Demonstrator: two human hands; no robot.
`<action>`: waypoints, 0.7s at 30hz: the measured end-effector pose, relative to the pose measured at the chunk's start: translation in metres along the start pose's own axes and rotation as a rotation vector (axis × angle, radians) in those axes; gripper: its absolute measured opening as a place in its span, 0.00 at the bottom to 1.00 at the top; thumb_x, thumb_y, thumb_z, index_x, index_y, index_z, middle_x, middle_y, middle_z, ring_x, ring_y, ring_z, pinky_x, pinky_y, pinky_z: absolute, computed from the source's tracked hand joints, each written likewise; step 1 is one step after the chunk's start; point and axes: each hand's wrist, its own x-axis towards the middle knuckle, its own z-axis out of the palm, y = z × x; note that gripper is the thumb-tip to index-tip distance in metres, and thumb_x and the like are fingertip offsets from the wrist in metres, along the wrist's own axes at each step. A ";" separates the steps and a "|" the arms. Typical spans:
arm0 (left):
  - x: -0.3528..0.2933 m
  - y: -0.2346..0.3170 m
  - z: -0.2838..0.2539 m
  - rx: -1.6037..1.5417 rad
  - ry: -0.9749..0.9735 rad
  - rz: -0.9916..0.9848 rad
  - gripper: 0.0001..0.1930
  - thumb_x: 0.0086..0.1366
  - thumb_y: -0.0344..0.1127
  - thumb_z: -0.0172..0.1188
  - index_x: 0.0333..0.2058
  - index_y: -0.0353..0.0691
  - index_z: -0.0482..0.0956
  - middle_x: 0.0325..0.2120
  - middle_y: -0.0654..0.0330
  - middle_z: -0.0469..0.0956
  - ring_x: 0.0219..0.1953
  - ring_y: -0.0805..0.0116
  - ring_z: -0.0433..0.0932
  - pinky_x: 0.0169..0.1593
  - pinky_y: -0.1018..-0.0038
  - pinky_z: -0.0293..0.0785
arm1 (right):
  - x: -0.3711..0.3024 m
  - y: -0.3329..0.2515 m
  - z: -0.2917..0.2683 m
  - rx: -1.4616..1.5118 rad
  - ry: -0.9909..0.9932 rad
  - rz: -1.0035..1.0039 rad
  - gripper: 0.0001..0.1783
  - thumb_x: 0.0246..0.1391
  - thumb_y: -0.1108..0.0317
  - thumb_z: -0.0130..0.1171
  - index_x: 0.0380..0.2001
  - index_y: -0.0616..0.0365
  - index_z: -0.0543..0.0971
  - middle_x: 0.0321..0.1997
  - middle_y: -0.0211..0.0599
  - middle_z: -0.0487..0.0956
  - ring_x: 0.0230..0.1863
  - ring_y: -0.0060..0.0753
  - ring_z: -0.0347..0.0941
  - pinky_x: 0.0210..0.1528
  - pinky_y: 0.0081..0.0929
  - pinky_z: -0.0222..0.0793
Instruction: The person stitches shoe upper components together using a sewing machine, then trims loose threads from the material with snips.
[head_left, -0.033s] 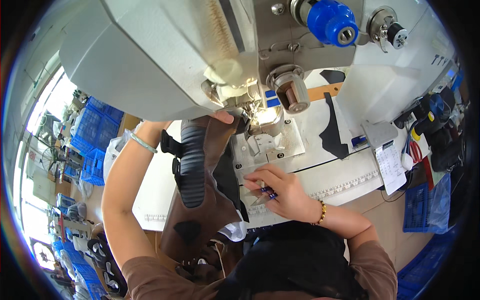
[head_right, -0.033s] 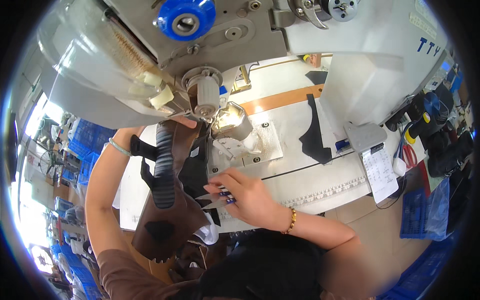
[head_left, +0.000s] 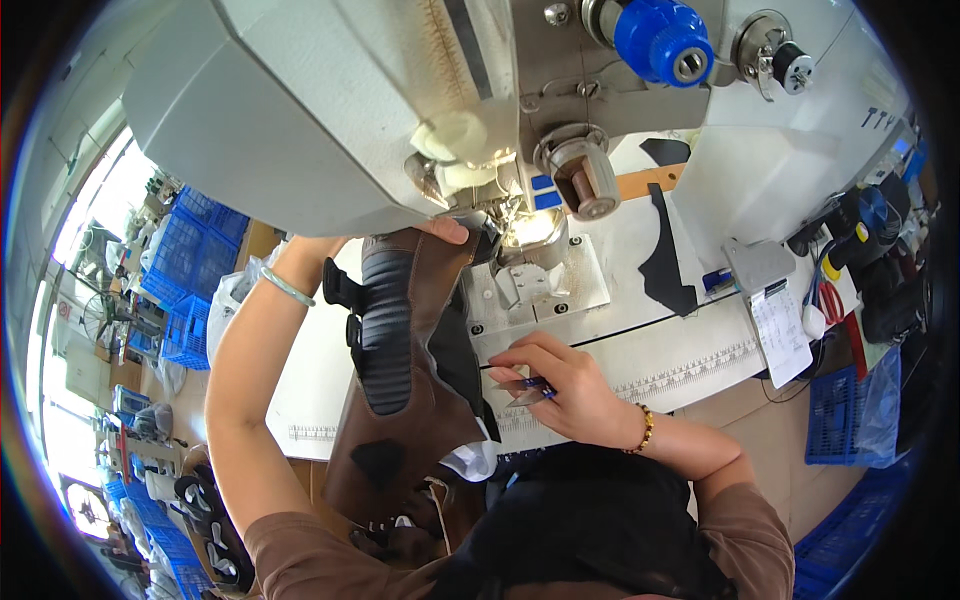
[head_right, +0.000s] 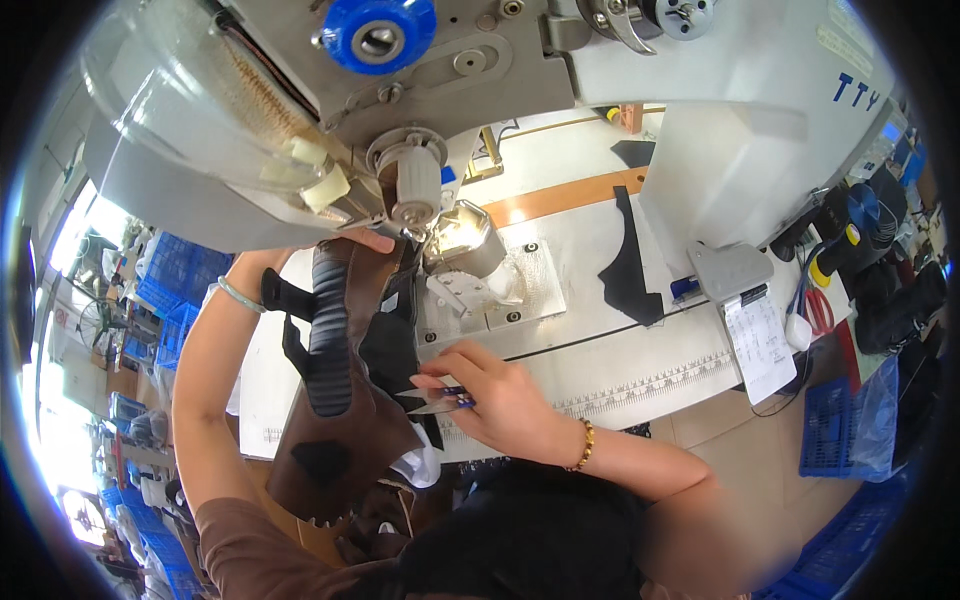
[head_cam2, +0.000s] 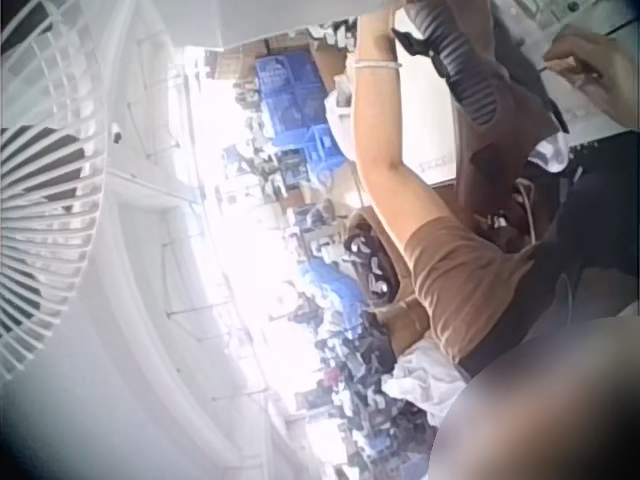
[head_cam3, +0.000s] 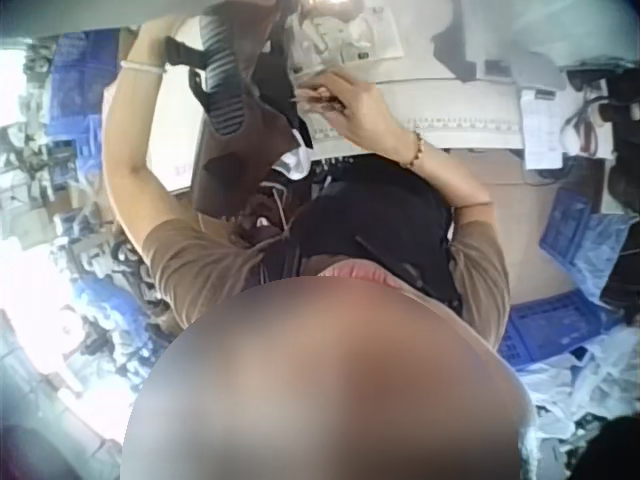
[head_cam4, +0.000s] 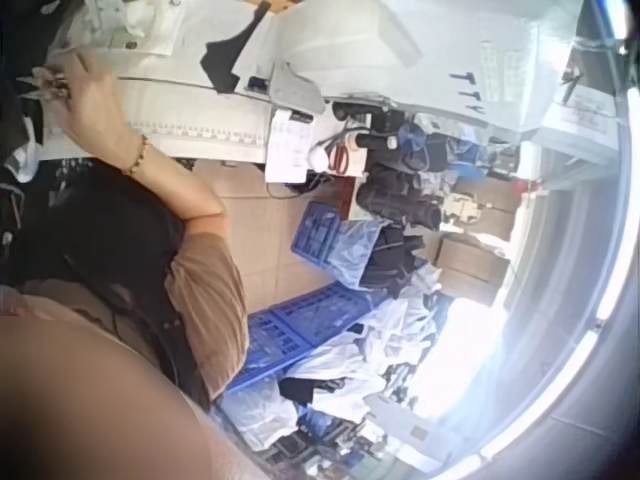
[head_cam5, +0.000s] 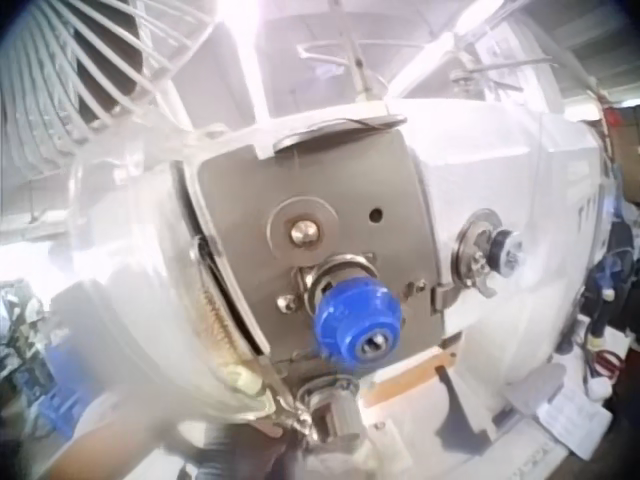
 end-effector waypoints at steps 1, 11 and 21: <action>0.000 -0.002 0.003 -0.041 -0.019 -0.015 0.20 0.53 0.36 0.71 0.44 0.35 0.79 0.37 0.60 0.79 0.40 0.72 0.77 0.47 0.79 0.72 | -0.009 0.001 -0.001 0.017 -0.015 0.043 0.21 0.41 0.83 0.60 0.42 0.59 0.77 0.35 0.39 0.77 0.32 0.40 0.77 0.34 0.33 0.74; -0.017 -0.033 0.034 -0.339 -0.016 0.034 0.32 0.57 0.33 0.67 0.59 0.37 0.64 0.48 0.62 0.74 0.48 0.75 0.74 0.53 0.78 0.71 | -0.075 0.036 -0.071 -0.978 0.118 0.462 0.25 0.49 0.64 0.65 0.49 0.63 0.72 0.46 0.46 0.71 0.49 0.50 0.66 0.52 0.40 0.65; -0.023 -0.032 0.043 -0.475 -0.005 0.058 0.25 0.57 0.34 0.69 0.52 0.34 0.72 0.41 0.61 0.78 0.40 0.76 0.77 0.44 0.80 0.75 | -0.044 -0.058 -0.019 -0.500 -0.019 0.055 0.19 0.53 0.63 0.62 0.45 0.60 0.76 0.42 0.41 0.74 0.43 0.46 0.69 0.45 0.36 0.65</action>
